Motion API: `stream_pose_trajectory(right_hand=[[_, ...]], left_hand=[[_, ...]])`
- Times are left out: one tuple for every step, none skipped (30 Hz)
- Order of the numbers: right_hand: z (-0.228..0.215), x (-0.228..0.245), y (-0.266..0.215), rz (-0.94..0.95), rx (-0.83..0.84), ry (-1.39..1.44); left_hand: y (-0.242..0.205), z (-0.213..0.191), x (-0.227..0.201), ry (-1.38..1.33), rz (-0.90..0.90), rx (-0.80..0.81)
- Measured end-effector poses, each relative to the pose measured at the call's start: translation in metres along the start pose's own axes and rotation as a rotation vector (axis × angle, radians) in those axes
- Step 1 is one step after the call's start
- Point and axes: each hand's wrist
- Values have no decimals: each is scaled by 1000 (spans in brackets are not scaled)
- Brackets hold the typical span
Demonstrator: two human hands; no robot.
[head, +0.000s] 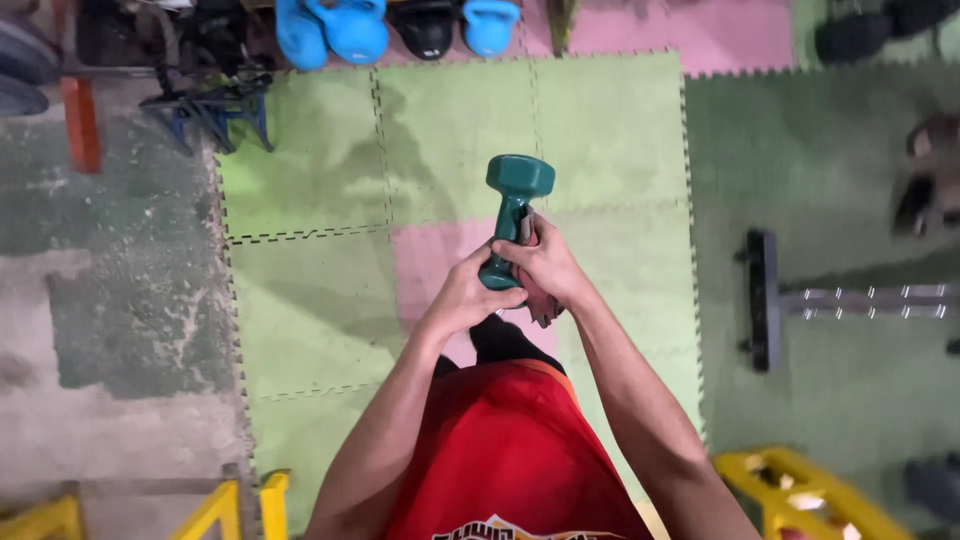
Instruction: Cleaning and wiping down various dumbbells in a gym using a spray and cloth.
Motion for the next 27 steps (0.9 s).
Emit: stream_pose_trajectory(right_hand=[[-11,5,17,2,20,-13],[-20,9,33,-23,38,-30],[-28,13,49,-50,56,-46],[-32,20,63,-44,71,-55],[-36,26,76,-18,79,-69],[-39,33,89,5,85,-83],[-42,39,102,9,98,-91],[-42,46,115,-39,133,-67],[-41,52,129,-86,168,-42],[-38,65,140,-83,174,-44],[-34,77,151,-40,175,-56],[-30,90,163,1,171,-66],[-28,95,178,2,172,-67],[-24,100,194,-43,180,-49],[-19,105,210,-88,188,-31],[-22,103,229,-92,183,-22],[-24,100,248,-67,143,-94],[-22,97,265,-34,107,-160],[-13,112,277,-32,106,-146],[-9,127,287,-35,99,-123],[-6,142,297,-38,92,-100],[0,152,309,-44,76,-92],[6,162,320,-71,59,-75],[11,171,327,-90,46,-59],[13,178,337,-88,33,-51],[15,185,349,-125,18,-57],[16,192,360,-162,3,-64]], left_hand=[[15,-2,-6,-8,5,-21],[29,-6,-11,58,0,-48],[42,-10,-16,125,-8,-75],[52,-14,-23,116,-8,-92],[62,-18,-29,69,-17,-111],[73,-23,-37,24,-24,-129],[81,-29,-42,17,-23,-144],[89,-38,-49,-19,-26,-163],[97,-47,-55,-54,-29,-182],[106,-59,-52,-57,-29,-188],[115,-71,-49,-19,11,-193],[124,-84,-46,22,52,-191],[133,-96,-49,22,51,-192],[142,-111,-52,91,62,-202],[151,-125,-55,161,74,-212],[162,-140,-57,169,72,-204],[173,-156,-58,150,93,-195],[179,-172,-61,130,104,-187],[185,-188,-67,138,93,-183],[193,-201,-74,100,118,-141],[202,-213,-81,61,143,-99],[212,-228,-88,68,144,-82],[222,-243,-95,68,143,-72],[229,-253,-101,62,137,-66],[236,-264,-108,64,132,-52],[244,-274,-114,56,113,-53],[252,-284,-120,48,95,-54]])
Point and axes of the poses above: each hand's wrist, its own y-axis towards the middle knuckle, its own z-axis out of the palm, x = y × z, and after that the axes turned 8 degrees about x, right-handed
